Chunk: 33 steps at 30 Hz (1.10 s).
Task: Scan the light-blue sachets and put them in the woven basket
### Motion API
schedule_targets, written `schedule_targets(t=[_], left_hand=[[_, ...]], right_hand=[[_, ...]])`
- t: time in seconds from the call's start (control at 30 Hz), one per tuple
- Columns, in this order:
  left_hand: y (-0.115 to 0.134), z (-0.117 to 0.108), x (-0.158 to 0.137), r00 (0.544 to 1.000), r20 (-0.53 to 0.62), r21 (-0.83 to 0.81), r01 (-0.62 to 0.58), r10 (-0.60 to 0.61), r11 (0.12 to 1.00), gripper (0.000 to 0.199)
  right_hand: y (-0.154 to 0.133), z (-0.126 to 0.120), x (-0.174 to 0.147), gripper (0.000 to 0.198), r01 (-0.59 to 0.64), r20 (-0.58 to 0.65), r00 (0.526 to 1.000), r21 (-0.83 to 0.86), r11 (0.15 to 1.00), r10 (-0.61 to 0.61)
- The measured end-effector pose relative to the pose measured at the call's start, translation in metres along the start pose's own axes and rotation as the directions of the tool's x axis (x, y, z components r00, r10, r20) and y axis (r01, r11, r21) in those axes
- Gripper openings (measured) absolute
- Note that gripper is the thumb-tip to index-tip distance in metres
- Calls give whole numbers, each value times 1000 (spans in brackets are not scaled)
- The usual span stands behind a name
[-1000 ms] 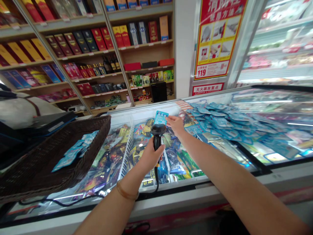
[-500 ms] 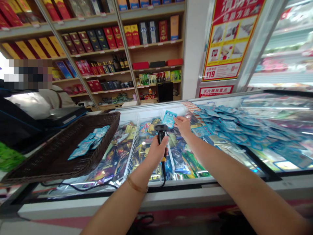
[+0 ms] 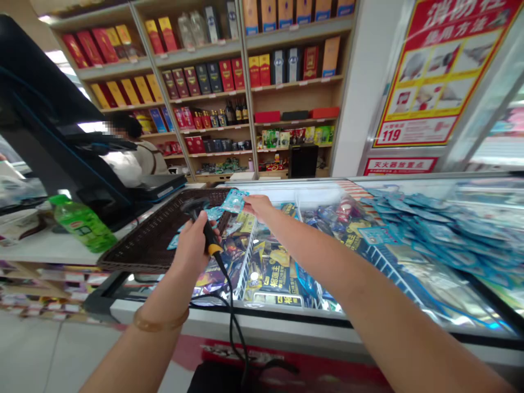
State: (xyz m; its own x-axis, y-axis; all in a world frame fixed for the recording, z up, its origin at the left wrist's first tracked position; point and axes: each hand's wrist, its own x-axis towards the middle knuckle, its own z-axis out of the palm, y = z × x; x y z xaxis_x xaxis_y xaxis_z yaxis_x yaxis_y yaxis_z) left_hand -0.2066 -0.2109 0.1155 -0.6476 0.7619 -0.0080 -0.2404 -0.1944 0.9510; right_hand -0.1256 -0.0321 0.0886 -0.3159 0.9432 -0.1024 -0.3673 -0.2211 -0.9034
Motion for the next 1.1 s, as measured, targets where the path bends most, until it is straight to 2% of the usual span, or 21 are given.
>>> schedule_targets(t=[0.07, 0.17, 0.23, 0.33, 0.43, 0.5, 0.53, 0.6, 0.63, 0.7, 0.77, 0.83, 0.9, 0.97, 1.03, 1.1], left_hand=[[1, -11, 0, 1000, -23, 8, 7, -7, 1000, 20], [-7, -14, -5, 999, 7, -7, 49, -49, 999, 24], [-16, -8, -9, 995, 56, -10, 82, -82, 997, 25], [-33, 14, -16, 983, 148, 12, 109, -109, 994, 25], [-51, 44, -25, 957, 265, 46, 115, -123, 992, 30], [-62, 67, -32, 933, 334, 64, 124, -139, 990, 33], [-68, 79, -36, 921, 360, 69, 133, -149, 989, 34], [-77, 102, -42, 900, 403, 67, 151, -165, 986, 35], [-81, 113, -45, 891, 419, 62, 162, -173, 985, 35], [-91, 132, -49, 873, 445, 60, 190, -197, 980, 34], [-101, 144, -52, 860, 459, 72, 214, -223, 974, 32], [-111, 149, -54, 847, 472, 98, 224, -243, 970, 31], [-121, 149, -54, 838, 484, 126, 220, -253, 967, 31], [-129, 146, -54, 827, 496, 158, 213, -264, 964, 31], [-133, 142, -54, 818, 509, 179, 203, -268, 963, 32], [-135, 140, -54, 810, 524, 185, 194, -264, 963, 33]], right_hand=[[4, 17, -2, 10, -43, 106, 993, -24, 999, 45], [8, 12, -8, 11, -42, 170, 984, -97, 994, 58], [8, -10, -13, 12, 12, 122, 993, -173, 985, 9], [1, -64, -23, 16, 103, 25, 995, -388, 916, -101], [-17, -132, -38, 22, 168, -16, 971, -663, 730, -238], [-31, -181, -52, 28, 176, -15, 941, -830, 529, -337], [-39, -203, -59, 31, 137, -30, 923, -905, 402, -383], [-49, -244, -74, 38, -34, -119, 889, -980, 197, -443], [-52, -260, -81, 43, -143, -186, 874, -981, 129, -450], [-50, -282, -92, 51, -301, -295, 863, -952, 53, -410], [-42, -292, -98, 57, -359, -335, 871, -933, 0, -358], [-30, -292, -100, 58, -330, -300, 898, -943, -43, -323], [-20, -286, -100, 57, -228, -196, 934, -970, -78, -297], [-17, -279, -97, 54, -67, -44, 964, -995, -80, -261], [-19, -275, -93, 51, 84, 94, 960, -995, -47, -265], [-26, -278, -89, 50, 134, 128, 932, -991, -6, -338]])
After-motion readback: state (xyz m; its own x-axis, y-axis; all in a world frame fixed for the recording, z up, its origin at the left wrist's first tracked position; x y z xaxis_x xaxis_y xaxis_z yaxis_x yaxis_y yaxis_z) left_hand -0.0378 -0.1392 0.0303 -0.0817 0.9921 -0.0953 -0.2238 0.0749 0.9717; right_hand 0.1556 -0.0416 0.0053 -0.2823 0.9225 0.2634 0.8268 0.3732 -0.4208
